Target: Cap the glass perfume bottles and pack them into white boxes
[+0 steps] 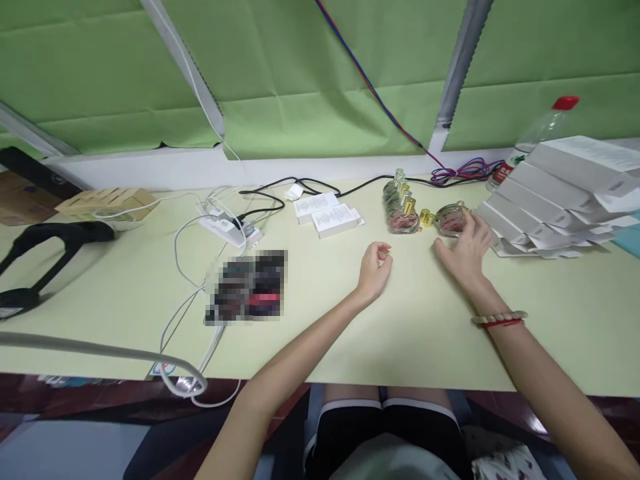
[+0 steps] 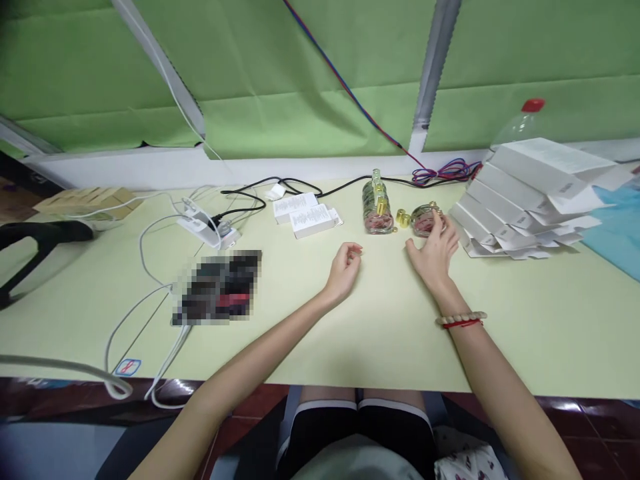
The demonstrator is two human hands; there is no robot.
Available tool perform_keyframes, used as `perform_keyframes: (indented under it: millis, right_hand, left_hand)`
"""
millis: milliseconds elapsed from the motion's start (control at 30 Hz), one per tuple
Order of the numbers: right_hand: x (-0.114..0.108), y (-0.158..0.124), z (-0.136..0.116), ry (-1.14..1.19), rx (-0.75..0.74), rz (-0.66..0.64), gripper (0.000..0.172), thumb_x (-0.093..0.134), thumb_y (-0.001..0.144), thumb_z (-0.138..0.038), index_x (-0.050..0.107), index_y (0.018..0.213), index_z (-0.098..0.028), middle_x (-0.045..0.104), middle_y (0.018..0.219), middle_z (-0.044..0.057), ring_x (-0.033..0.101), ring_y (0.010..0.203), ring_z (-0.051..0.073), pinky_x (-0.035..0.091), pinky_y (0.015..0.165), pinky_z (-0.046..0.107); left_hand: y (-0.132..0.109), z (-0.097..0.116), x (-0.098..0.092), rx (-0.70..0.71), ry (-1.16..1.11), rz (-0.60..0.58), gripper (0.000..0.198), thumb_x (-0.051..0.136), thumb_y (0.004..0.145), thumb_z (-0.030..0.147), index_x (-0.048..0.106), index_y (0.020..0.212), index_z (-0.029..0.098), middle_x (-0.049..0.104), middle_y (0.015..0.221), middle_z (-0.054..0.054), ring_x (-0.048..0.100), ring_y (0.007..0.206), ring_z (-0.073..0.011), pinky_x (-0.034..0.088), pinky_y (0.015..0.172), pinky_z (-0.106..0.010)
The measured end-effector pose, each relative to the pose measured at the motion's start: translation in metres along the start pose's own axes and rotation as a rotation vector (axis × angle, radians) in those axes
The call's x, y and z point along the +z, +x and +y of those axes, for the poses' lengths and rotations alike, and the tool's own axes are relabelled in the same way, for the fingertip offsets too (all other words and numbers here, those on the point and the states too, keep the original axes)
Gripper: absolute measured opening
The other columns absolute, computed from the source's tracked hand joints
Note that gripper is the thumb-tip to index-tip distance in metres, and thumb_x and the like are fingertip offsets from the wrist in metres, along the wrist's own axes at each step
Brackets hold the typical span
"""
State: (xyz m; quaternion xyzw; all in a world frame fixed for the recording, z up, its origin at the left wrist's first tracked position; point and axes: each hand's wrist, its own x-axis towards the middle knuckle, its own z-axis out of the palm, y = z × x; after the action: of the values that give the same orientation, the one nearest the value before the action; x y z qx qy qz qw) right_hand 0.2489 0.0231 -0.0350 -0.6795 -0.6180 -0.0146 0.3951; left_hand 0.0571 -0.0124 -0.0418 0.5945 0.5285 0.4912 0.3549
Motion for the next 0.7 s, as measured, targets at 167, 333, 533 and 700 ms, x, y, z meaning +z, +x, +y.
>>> perform_keyframes:
  millis: [167,333,533,700]
  right_hand:
    - [-0.0017,-0.0010,-0.0004,0.008,0.021,0.035,0.076,0.060,0.063,-0.029,0.035,0.132,-0.008,0.037,0.124,0.025,0.031,0.117,0.040,0.024,0.095,0.059]
    - [-0.0035,-0.0021,-0.0006,0.014,-0.017,0.071,0.072,0.060,0.065,-0.032,0.036,0.130,-0.011,0.040,0.120,0.024,0.032,0.114,0.041,0.024,0.096,0.058]
    - [-0.0008,-0.0025,0.0007,0.036,-0.035,0.045,0.068,0.057,0.068,-0.034,0.040,0.129,-0.011,0.038,0.113,0.021,0.035,0.112,0.038,0.028,0.097,0.054]
    - [0.0048,-0.0001,0.0079,0.030,-0.063,0.074,0.055,0.057,0.068,-0.032,0.050,0.120,-0.016,0.039,0.114,0.017,0.035,0.115,0.036,0.029,0.096,0.055]
  left_hand:
    - [-0.0022,-0.0022,0.0017,0.013,0.021,-0.013,0.018,0.045,0.075,0.011,0.052,0.090,0.019,0.057,0.093,-0.003,0.051,0.079,-0.0127,0.042,0.075,-0.028]
    - [-0.0032,-0.0005,0.0021,0.007,0.036,-0.026,0.017,0.045,0.075,0.011,0.052,0.088,0.020,0.058,0.094,-0.003,0.053,0.082,-0.0136,0.042,0.076,-0.028]
    - [-0.0033,0.0004,0.0021,0.012,0.059,-0.032,0.017,0.045,0.075,0.012,0.053,0.088,0.020,0.058,0.094,-0.003,0.052,0.080,-0.0139,0.042,0.077,-0.030]
    - [-0.0028,0.0002,0.0016,0.025,0.057,-0.031,0.016,0.046,0.075,0.012,0.053,0.086,0.021,0.058,0.092,-0.002,0.052,0.080,-0.0135,0.042,0.077,-0.029]
